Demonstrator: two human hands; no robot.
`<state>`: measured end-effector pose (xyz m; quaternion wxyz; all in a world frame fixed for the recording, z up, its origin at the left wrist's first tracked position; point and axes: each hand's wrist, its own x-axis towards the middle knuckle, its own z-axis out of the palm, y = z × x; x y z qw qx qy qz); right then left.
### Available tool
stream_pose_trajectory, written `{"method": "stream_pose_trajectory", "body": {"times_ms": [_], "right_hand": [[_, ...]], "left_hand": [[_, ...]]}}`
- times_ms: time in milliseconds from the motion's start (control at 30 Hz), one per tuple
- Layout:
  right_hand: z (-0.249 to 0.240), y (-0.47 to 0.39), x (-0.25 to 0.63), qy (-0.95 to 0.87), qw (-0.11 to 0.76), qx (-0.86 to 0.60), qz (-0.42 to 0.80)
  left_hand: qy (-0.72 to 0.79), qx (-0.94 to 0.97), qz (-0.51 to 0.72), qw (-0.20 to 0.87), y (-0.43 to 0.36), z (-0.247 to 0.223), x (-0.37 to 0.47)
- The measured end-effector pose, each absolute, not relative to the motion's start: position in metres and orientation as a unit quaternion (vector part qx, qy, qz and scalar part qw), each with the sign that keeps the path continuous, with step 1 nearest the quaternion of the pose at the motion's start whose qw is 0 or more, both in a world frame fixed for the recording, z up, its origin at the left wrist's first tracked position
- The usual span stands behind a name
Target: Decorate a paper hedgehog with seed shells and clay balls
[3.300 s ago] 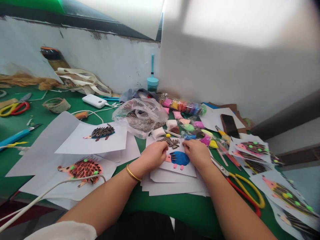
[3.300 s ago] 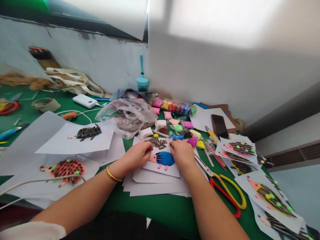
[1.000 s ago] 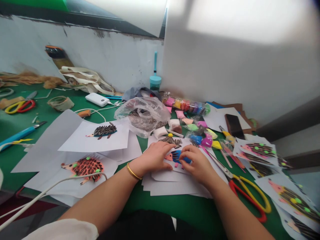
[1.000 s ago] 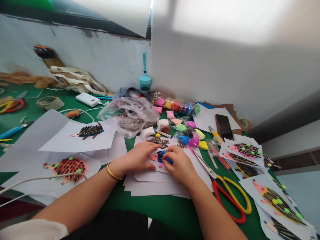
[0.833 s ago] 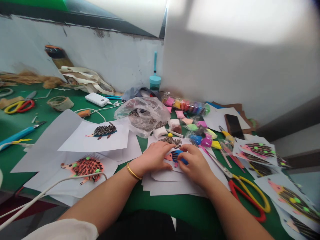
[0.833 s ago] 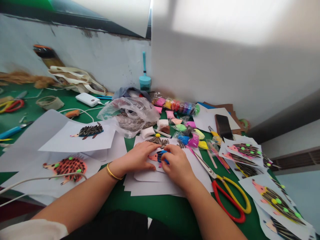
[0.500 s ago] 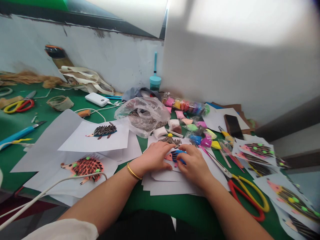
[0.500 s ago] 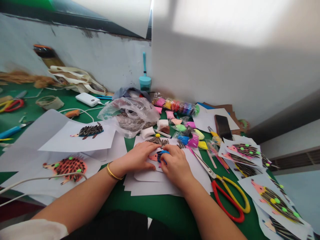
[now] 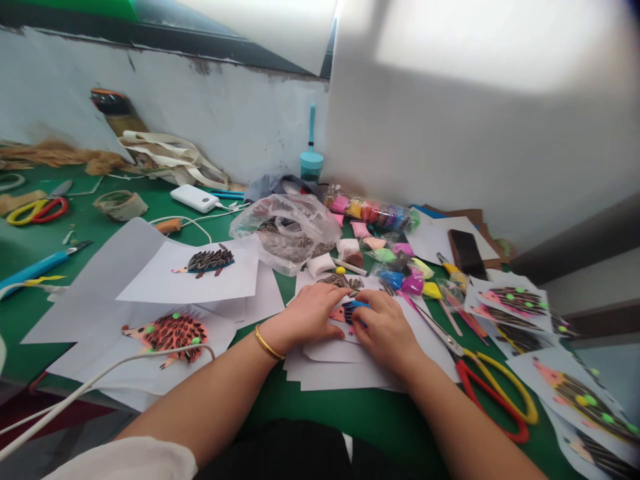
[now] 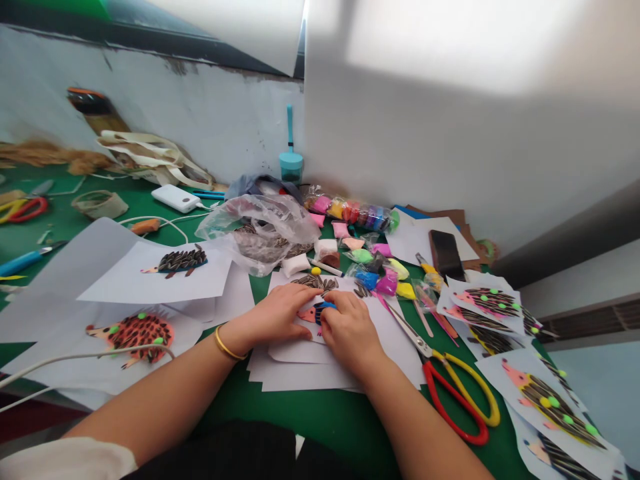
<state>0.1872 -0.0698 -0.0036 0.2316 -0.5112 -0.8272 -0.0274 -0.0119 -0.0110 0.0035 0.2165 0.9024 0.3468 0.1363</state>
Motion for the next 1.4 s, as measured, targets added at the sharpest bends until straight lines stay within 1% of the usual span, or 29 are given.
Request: {"method": "stream_pose_trajectory", "body": {"times_ms": [300, 633, 767, 1033, 1400], "right_hand": [[-0.003, -0.07, 0.186, -0.832, 0.21, -0.511, -0.043], [-0.003, -0.071, 0.186, -0.829, 0.21, -0.517, -0.035], [-0.002, -0.072, 0.188, -0.825, 0.213, -0.523, -0.018], [0.003, -0.069, 0.204, -0.81, 0.245, -0.532, 0.031], [0.002, -0.065, 0.207, -0.803, 0.271, -0.521, 0.101]], "left_hand": [[0.35, 0.902, 0.128, 0.219, -0.011, 0.005, -0.011], [0.348, 0.902, 0.128, 0.222, -0.011, 0.006, -0.011], [0.349, 0.901, 0.131, 0.223, -0.011, 0.005, -0.012], [0.359, 0.896, 0.133, 0.226, -0.012, 0.006, -0.01], [0.412, 0.873, 0.16, 0.207, -0.012, 0.003, 0.001]]}}
